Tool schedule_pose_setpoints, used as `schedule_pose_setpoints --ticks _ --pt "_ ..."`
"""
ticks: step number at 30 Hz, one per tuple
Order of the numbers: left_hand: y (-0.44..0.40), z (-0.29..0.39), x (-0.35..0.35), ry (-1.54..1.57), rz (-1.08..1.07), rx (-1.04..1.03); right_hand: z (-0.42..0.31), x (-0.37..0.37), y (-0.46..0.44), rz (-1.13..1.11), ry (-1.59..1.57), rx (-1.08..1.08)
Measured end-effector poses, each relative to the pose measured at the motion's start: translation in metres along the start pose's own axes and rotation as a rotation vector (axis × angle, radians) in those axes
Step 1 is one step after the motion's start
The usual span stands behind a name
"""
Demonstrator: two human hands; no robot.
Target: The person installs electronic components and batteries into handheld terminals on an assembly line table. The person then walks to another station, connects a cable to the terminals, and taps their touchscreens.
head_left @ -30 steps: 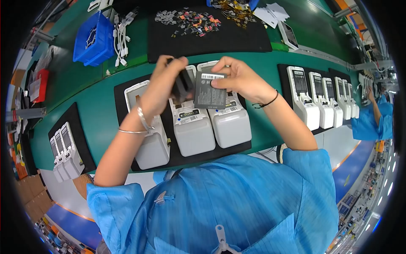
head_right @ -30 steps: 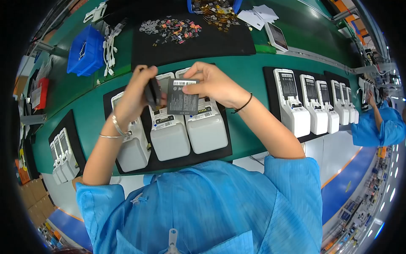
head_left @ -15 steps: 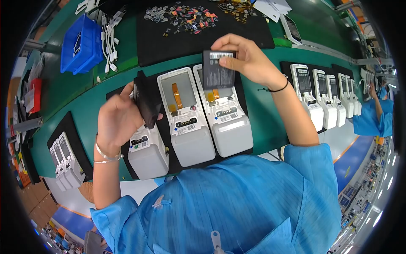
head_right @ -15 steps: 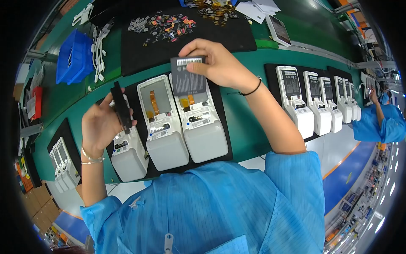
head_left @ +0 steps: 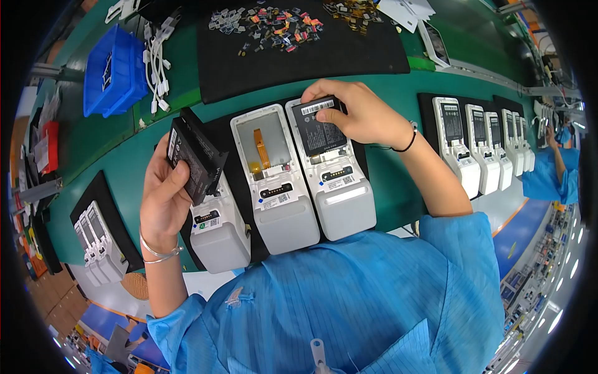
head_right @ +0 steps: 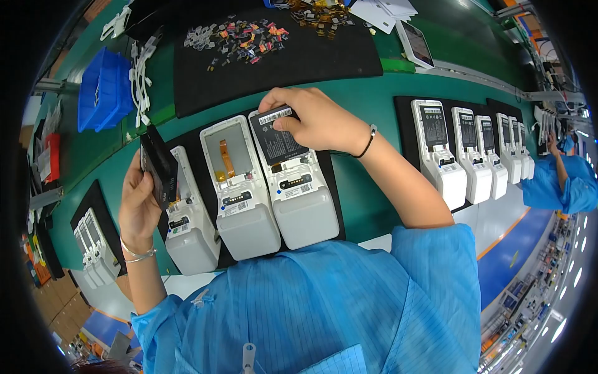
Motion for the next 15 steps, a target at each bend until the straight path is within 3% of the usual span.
schedule_pose_setpoints --ticks 7,11,15 --pt "-0.002 0.004 -0.003 -0.020 0.056 -0.039 -0.036 0.000 0.025 0.199 0.563 0.251" --pt "-0.008 0.010 -0.004 -0.247 0.140 -0.089 -0.041 -0.009 0.030 0.213 0.667 0.272" --pt "-0.024 0.009 -0.017 -0.482 0.141 -0.107 -0.047 -0.025 0.031 0.207 0.990 0.303"
Point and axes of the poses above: each hand's wrist, its own y-axis away from the middle knuckle, its own x-axis out of the back of the hand, z = x × y, the point moved 10 cm from there along -y, towards the middle knuckle, and after that the axes turned 2 degrees about x, right-handed, at the moved point
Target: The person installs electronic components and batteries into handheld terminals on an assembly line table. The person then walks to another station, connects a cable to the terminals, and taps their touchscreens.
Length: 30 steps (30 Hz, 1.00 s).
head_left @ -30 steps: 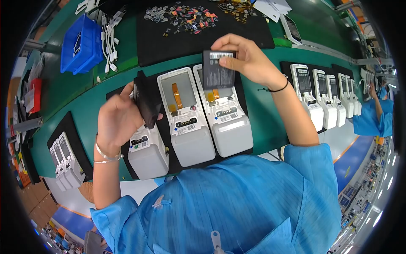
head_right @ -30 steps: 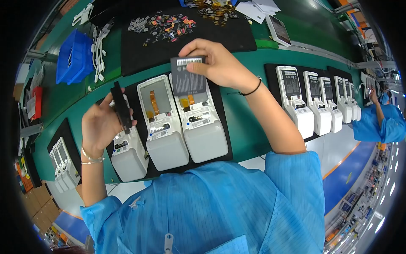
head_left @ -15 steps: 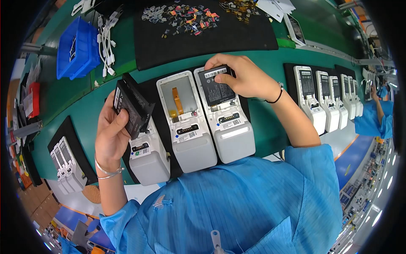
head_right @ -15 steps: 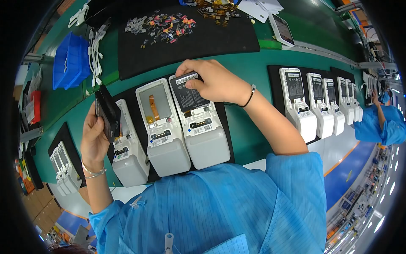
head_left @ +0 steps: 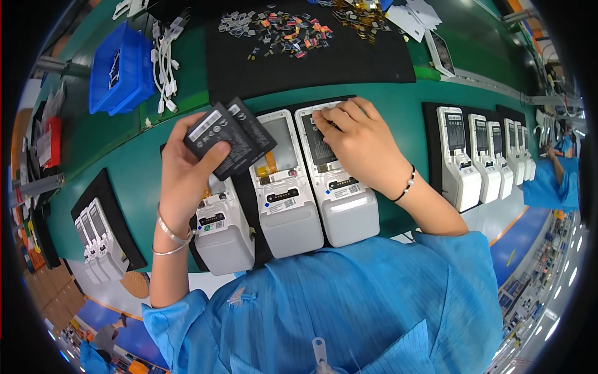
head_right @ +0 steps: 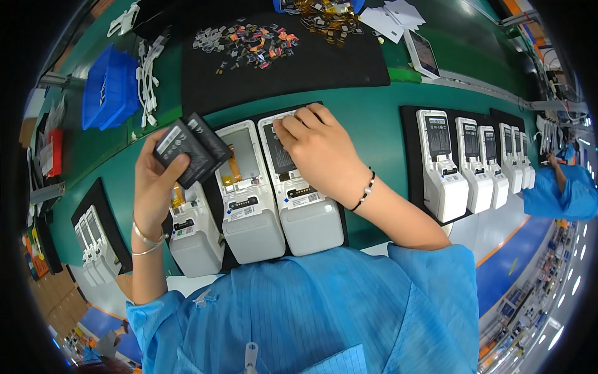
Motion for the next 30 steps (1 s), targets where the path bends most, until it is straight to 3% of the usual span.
schedule_pose_setpoints --ticks 3,6,7,10,13,14,16,22,23,27,30 --pt "-0.004 -0.001 -0.012 -0.044 -0.034 0.037 0.010 -0.003 -0.006 -0.129 -0.208 -0.045" --pt "-0.003 0.004 -0.033 -0.057 -0.137 -0.053 0.017 0.010 -0.026 0.006 -0.746 -0.141" --pt "0.000 0.006 -0.042 -0.025 -0.177 -0.043 0.014 0.002 -0.034 -0.050 -1.024 -0.260" --pt "0.006 0.009 -0.046 -0.061 -0.186 -0.074 -0.012 -0.039 -0.051 -0.369 -1.396 -0.270" --pt "0.008 0.008 0.002 -0.484 -0.037 -0.104 -0.018 -0.041 -0.058 -0.420 -1.227 -0.260" --pt "0.011 0.015 0.016 -0.506 0.030 -0.146 -0.019 -0.038 -0.060 -0.413 -1.144 -0.251" --pt "0.016 0.006 0.054 -0.501 0.063 -0.006 -0.012 -0.053 -0.059 -0.332 -1.193 -0.289" --pt "0.017 -0.018 0.082 -0.590 0.014 -0.073 -0.007 -0.057 -0.056 -0.397 -0.998 -0.373" --pt "0.015 -0.027 0.082 -0.658 -0.046 0.016 -0.006 -0.062 -0.053 -0.404 -1.000 -0.407" --pt "0.012 -0.014 0.074 -0.856 -0.070 -0.071 -0.014 -0.037 -0.057 -0.203 -0.825 -0.217" --pt "0.013 0.003 0.057 -0.862 -0.048 -0.281 -0.021 -0.027 -0.058 -0.083 -0.627 -0.062"
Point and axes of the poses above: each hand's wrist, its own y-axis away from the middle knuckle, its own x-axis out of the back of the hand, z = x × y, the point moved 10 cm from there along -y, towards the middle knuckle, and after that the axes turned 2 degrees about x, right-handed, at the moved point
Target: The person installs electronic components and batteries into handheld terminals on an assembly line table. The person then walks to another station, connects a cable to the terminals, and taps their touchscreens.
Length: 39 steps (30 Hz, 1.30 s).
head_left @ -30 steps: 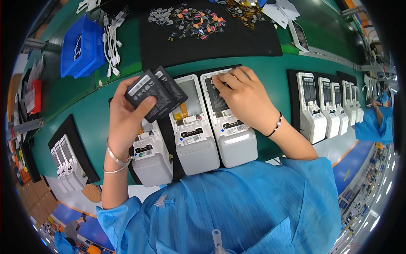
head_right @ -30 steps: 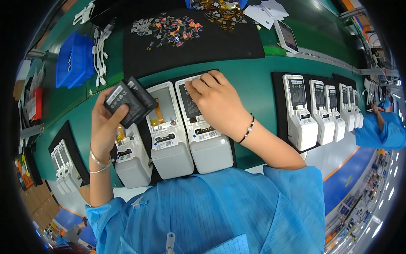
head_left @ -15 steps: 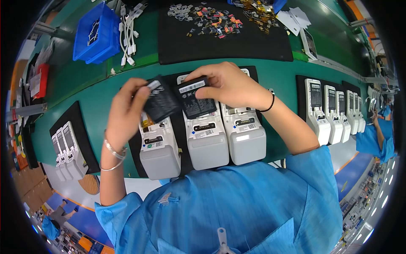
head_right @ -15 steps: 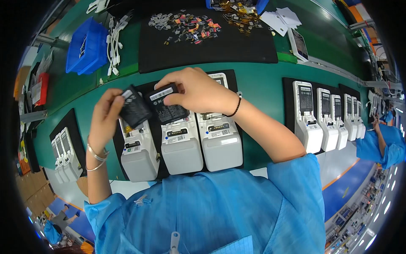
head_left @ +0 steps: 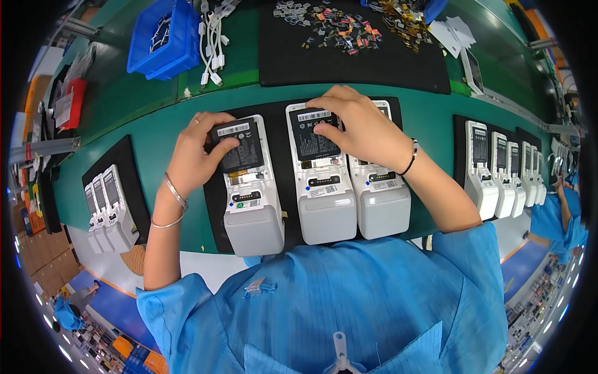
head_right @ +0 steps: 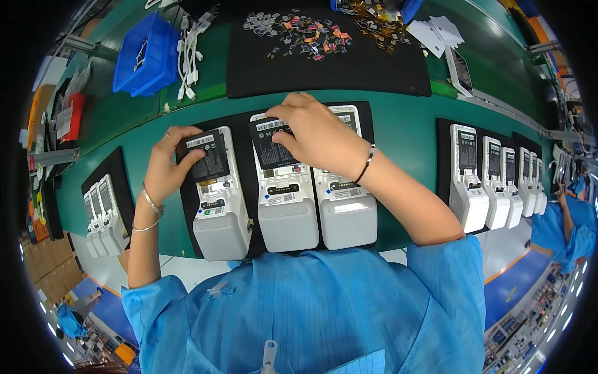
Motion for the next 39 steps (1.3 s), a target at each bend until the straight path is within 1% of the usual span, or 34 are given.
schedule_pose_setpoints --ticks 1,3,4,7,10,14,15,18,21,24,25,28,31,34,35,36,38,39 --pt "-0.002 0.006 -0.001 -0.011 -0.019 0.020 0.002 -0.002 0.000 -0.026 -0.023 -0.034" --pt "-0.002 0.009 -0.003 -0.083 0.020 -0.109 0.003 -0.006 0.002 -0.077 -0.069 -0.099" --pt "-0.001 0.011 -0.004 -0.121 0.040 -0.174 0.002 -0.006 0.003 -0.072 -0.066 -0.091" --pt "0.011 0.004 -0.011 -0.122 0.049 -0.121 0.000 -0.004 0.004 -0.066 -0.027 -0.063" --pt "0.016 0.007 -0.015 -0.148 0.056 -0.116 -0.005 -0.002 0.006 -0.074 0.033 -0.031" --pt "0.018 0.018 -0.010 -0.182 -0.158 -0.091 -0.003 -0.004 0.008 -0.049 0.033 -0.011" --pt "0.018 0.015 -0.010 -0.199 -0.211 -0.019 -0.004 -0.004 0.009 -0.048 0.039 -0.008" --pt "0.012 0.016 -0.013 -0.213 -0.238 -0.039 -0.006 -0.005 0.008 -0.061 0.053 -0.002" --pt "0.009 0.018 -0.009 -0.146 -0.184 -0.090 -0.004 -0.006 0.008 -0.070 0.028 -0.014" --pt "0.001 -0.003 -0.004 0.095 -0.221 0.204 -0.003 -0.006 0.008 -0.061 0.031 -0.011" --pt "-0.002 0.010 0.002 0.033 -0.213 0.152 -0.003 -0.005 0.008 -0.055 0.030 -0.005" --pt "-0.003 -0.002 -0.001 0.042 -0.314 0.272 -0.001 -0.006 0.009 -0.051 0.021 -0.001" --pt "0.002 0.005 0.021 0.269 -0.239 0.240 0.001 -0.007 0.009 -0.046 0.005 -0.015" --pt "0.019 0.012 0.035 0.517 -0.259 0.241 0.000 -0.006 0.009 -0.035 0.003 -0.012" --pt "0.022 0.019 0.032 0.498 -0.249 0.232 0.000 -0.006 0.009 -0.036 0.008 -0.011" --pt "0.024 0.018 0.027 0.354 -0.240 0.214 -0.001 -0.006 0.009 -0.038 0.014 -0.010" --pt "0.024 0.007 0.018 0.195 -0.192 0.204 -0.001 -0.006 0.007 -0.044 0.020 -0.008" --pt "0.024 -0.001 0.015 0.237 -0.152 0.231 -0.002 -0.006 0.007 -0.048 0.021 -0.010"
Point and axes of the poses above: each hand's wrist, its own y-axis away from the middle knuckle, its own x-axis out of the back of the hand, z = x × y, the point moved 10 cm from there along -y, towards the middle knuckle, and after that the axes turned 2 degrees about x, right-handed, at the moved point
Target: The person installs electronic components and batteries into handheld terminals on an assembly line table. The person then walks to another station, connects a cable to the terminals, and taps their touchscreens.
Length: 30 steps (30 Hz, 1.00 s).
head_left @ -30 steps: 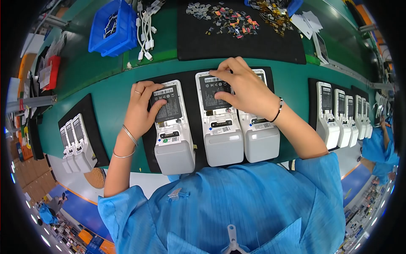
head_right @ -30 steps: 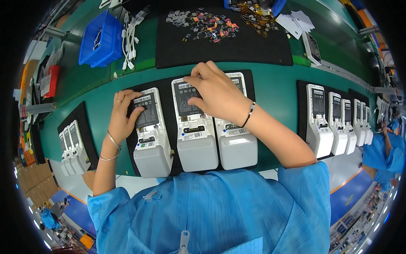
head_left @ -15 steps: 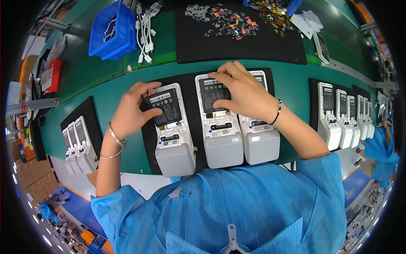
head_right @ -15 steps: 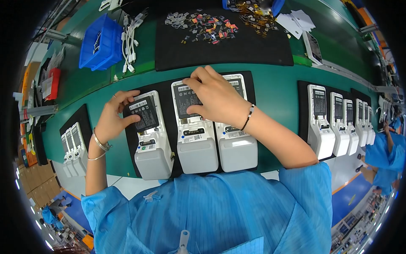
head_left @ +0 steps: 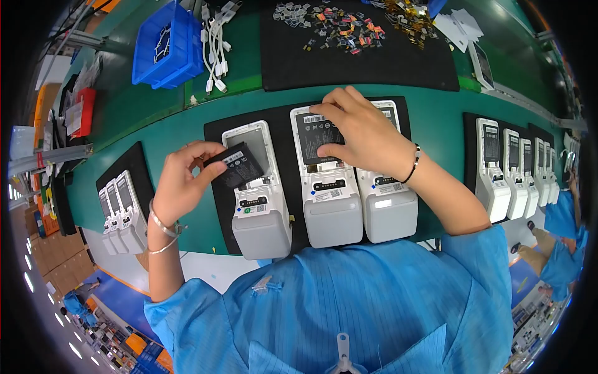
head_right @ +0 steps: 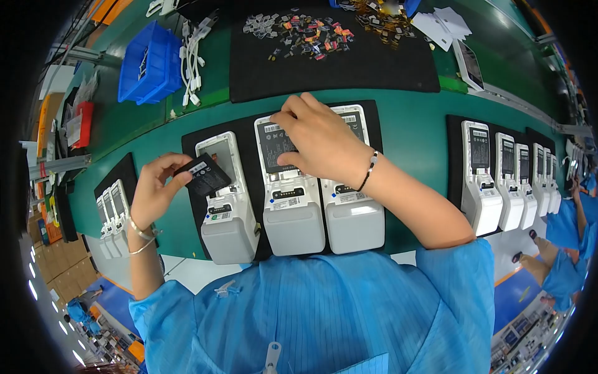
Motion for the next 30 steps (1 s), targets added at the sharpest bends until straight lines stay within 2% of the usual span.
schedule_pose_setpoints --ticks 2,6,12,15,18,21,25,28,30 --pt "-0.006 -0.015 0.001 0.098 0.077 0.033 0.000 0.001 -0.003 -0.020 0.012 0.002" --pt "-0.015 0.002 -0.005 -0.126 0.134 -0.153 -0.003 0.001 -0.005 -0.029 0.044 -0.012" --pt "-0.022 -0.009 -0.008 -0.157 0.073 -0.086 -0.007 0.003 -0.005 0.011 0.074 0.059" --pt "-0.024 -0.002 -0.013 -0.269 0.043 -0.130 -0.005 0.002 -0.004 0.027 0.046 0.053" --pt "-0.020 0.014 -0.023 -0.368 0.058 -0.267 -0.003 -0.002 -0.005 -0.052 0.047 -0.011" --pt "-0.012 0.038 -0.027 -0.610 0.118 -0.371 -0.005 -0.002 -0.005 -0.055 0.064 0.003" --pt "-0.014 0.027 -0.034 -0.669 0.010 -0.198 -0.009 -0.003 -0.008 -0.082 0.104 0.042" --pt "-0.010 0.039 -0.052 -0.945 -0.012 -0.260 -0.010 -0.004 -0.012 -0.115 0.172 0.065" --pt "-0.008 0.041 -0.056 -0.975 -0.006 -0.272 -0.015 -0.007 -0.011 -0.124 0.249 0.082"
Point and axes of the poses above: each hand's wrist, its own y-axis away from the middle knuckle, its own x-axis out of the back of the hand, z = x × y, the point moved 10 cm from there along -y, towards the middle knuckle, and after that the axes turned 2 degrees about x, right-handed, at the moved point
